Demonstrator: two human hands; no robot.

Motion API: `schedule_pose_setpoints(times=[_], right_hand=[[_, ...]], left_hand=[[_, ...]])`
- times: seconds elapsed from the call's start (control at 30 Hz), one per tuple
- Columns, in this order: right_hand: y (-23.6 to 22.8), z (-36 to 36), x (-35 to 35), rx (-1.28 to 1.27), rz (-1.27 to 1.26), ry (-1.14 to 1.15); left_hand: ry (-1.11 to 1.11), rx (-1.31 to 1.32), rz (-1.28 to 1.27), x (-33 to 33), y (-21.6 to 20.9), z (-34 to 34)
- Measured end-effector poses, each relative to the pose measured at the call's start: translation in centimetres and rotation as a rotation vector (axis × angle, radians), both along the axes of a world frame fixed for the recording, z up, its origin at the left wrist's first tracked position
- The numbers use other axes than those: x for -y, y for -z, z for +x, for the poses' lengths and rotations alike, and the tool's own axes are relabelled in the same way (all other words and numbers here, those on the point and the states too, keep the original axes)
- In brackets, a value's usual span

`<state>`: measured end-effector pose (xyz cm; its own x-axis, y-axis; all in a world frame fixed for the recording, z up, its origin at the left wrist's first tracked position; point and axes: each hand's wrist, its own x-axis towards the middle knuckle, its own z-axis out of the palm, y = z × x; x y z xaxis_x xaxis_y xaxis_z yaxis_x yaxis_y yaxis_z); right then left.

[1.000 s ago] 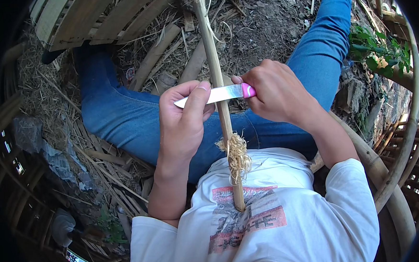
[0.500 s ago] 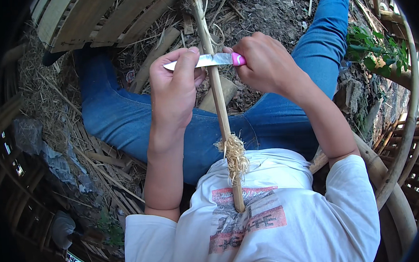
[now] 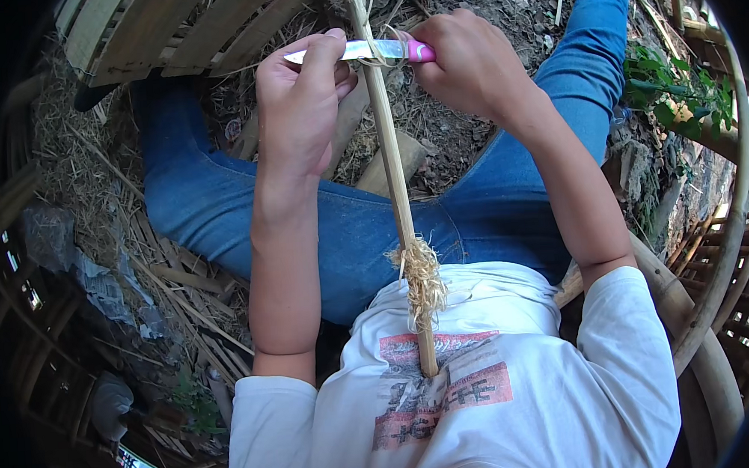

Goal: The person shaves thin fibers from a bamboo stick using a knife and then twists the fibers around the stick by hand.

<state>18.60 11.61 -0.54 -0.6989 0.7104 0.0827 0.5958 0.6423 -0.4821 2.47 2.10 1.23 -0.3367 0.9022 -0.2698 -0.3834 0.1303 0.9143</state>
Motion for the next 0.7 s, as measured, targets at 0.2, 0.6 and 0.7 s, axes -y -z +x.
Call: schedule_pose_setpoints(times=[0.2,0.6,0.7], right_hand=[[-2.3,2.3,3.5,0.013,-0.069,-0.123],[-3.7,4.7,7.5,0.082,-0.372,-0.200],[-3.6,4.6,7.2,0.065,-0.412,-0.181]], left_hand=[[-0.031,-0.034,-0.087,4.3,-2.4,2.2],[0.049,0.017,-0.205,9.3,-3.3,4.4],[0.040,0.028,-0.202,8.6,-2.8,4.1]])
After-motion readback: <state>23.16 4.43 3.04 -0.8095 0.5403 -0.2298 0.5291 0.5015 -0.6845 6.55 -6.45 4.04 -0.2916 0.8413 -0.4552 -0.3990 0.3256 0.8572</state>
